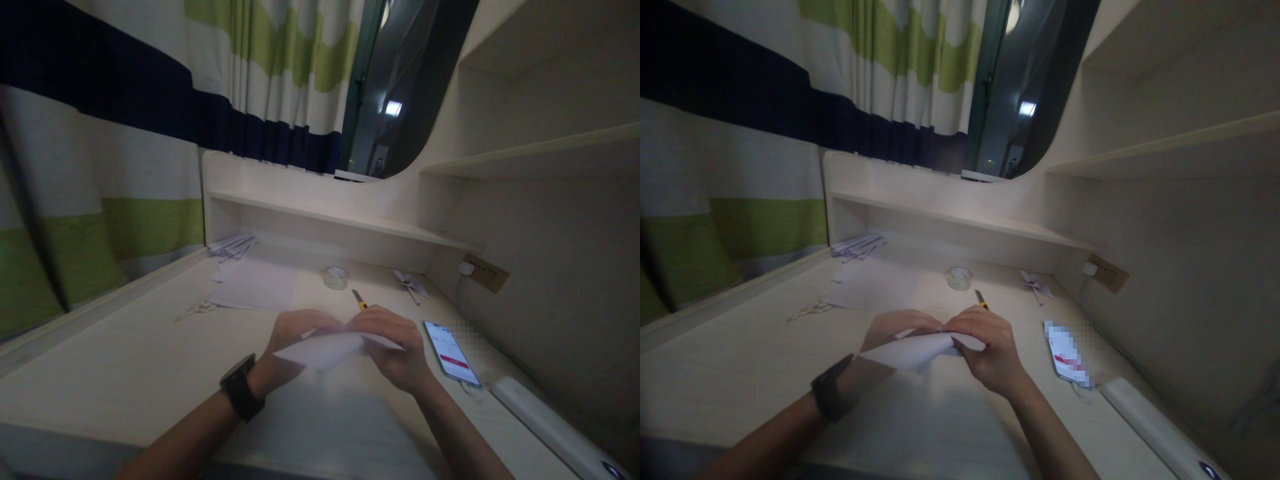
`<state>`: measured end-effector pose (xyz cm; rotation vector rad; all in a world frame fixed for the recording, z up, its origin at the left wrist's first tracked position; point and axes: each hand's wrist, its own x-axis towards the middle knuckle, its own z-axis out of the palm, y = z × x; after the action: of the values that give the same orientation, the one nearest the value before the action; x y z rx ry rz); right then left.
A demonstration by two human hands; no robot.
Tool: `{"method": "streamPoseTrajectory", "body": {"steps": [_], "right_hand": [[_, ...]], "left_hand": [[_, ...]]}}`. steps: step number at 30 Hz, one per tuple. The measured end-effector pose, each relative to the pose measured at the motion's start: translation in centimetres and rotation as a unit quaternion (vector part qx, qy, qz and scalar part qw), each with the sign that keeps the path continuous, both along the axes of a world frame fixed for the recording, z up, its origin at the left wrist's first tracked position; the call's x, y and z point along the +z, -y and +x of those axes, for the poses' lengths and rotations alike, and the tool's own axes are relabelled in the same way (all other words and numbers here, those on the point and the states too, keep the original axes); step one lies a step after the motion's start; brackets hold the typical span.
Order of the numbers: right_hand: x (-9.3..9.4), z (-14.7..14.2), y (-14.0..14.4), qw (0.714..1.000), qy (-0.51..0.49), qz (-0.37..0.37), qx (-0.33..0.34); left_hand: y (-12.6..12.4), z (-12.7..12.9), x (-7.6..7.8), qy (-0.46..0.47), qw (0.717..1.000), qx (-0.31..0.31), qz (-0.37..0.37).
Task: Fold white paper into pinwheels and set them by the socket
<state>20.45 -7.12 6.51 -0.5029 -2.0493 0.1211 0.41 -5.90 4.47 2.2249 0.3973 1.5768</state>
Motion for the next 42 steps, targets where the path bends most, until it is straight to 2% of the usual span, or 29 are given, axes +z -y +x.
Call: {"method": "streamPoseTrajectory", "body": {"steps": [4,10,16,20,23,28,35,40,42], "right_hand": [[0.1,-0.1,0.0,1.000,-0.004,-0.008,0.004],[-0.1,0.0,0.0,1.000,-0.006,-0.002,0.020],[0.0,0.0,-0.1,1.000,-0.009,-0.015,0.004],[0.1,0.2,-0.2,0.999,-0.008,-0.049,-0.009],[-0.3,0.6,-0.5,0.996,-0.017,-0.090,-0.020],[-1.2,0.8,-1.0,0.977,-0.049,-0.202,-0.041],[-1.4,0.2,-1.8,0.941,-0.096,-0.309,-0.099],[-1.8,0.3,-2.0,0.918,-0.125,-0.371,-0.062],[-1.9,0.4,-2.1,0.912,-0.145,-0.382,-0.049]], "left_hand": [[-0.3,0.1,-0.3,0.002,0.999,-0.023,-0.023],[-1.1,0.0,-1.3,-0.017,1.000,-0.021,-0.004],[-0.2,0.1,-0.4,-0.002,1.000,-0.003,-0.029],[0.1,0.1,0.0,0.000,0.998,-0.033,-0.048],[-0.2,0.1,-0.3,-0.008,0.996,-0.050,-0.070],[-1.0,0.2,-1.4,-0.014,0.994,-0.036,-0.104],[-1.4,0.4,-2.2,-0.009,0.993,0.035,-0.116],[-1.5,0.6,-2.1,-0.021,0.991,0.047,-0.123],[-1.8,0.6,-2.1,-0.011,0.988,0.044,-0.150]]}}
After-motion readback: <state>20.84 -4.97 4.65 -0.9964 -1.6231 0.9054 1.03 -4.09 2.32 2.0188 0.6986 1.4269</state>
